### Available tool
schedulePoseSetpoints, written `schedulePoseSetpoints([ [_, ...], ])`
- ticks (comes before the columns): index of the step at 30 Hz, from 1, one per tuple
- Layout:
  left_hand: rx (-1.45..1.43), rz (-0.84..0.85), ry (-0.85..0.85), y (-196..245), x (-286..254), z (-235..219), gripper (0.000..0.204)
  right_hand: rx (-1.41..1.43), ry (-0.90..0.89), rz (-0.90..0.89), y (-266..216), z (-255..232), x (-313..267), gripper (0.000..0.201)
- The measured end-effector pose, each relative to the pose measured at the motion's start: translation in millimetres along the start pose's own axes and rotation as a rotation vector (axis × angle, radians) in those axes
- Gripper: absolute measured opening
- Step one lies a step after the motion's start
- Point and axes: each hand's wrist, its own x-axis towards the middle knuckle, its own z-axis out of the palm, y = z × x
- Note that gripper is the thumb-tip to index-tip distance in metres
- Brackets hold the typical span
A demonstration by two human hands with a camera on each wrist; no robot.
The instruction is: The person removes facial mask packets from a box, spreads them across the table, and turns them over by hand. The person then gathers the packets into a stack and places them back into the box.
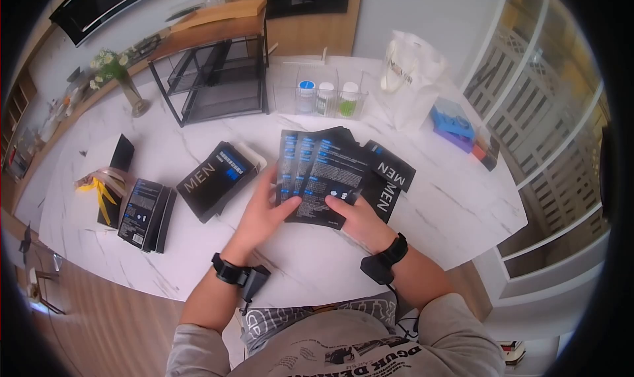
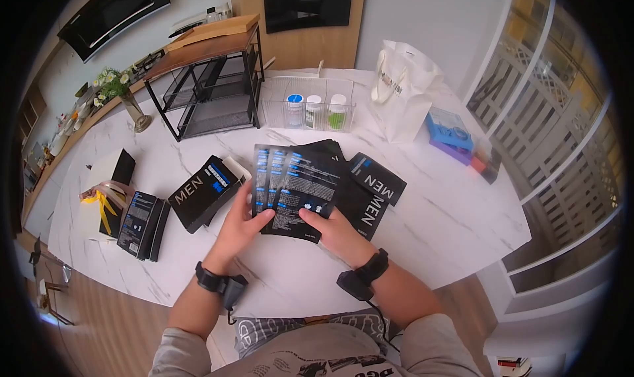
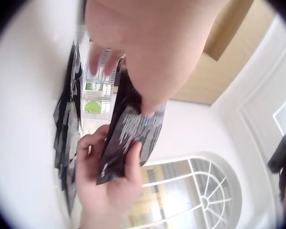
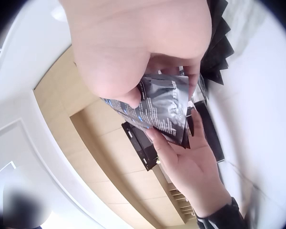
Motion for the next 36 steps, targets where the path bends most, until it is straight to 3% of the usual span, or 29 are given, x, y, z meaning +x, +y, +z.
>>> schedulePoseSetpoints([
  [3, -0.102, -0.435, -0.389, -2.8, 0.0, -20.3, 0.043, -0.026, -0.052, 0.05, 3.8, -3.8, -0.4, 0.036],
  [7, -0.442, -0.484, -0.337, -3.0, -3.9, -8.6, 0.032, -0.182, -0.037, -0.003, 4.8, -4.8, 2.0, 0.032],
  [11, -0.42, -0.464, -0.273, -1.3, -3.2, -6.6, 0.032, -0.379, 0.04, -0.1, -1.4, 0.4, 2.0, 0.028],
  [17, -0.29, -0.409, -0.206, -5.0, -1.5, -5.9, 0.031, -0.405, 0.074, -0.201, 5.3, -6.2, 9.0, 0.025],
  [36, -0.269, -0.361, -0.096, -7.0, -0.4, -4.4, 0.026, -0.382, 0.164, -0.23, 8.4, -12.1, 11.2, 0.026],
])
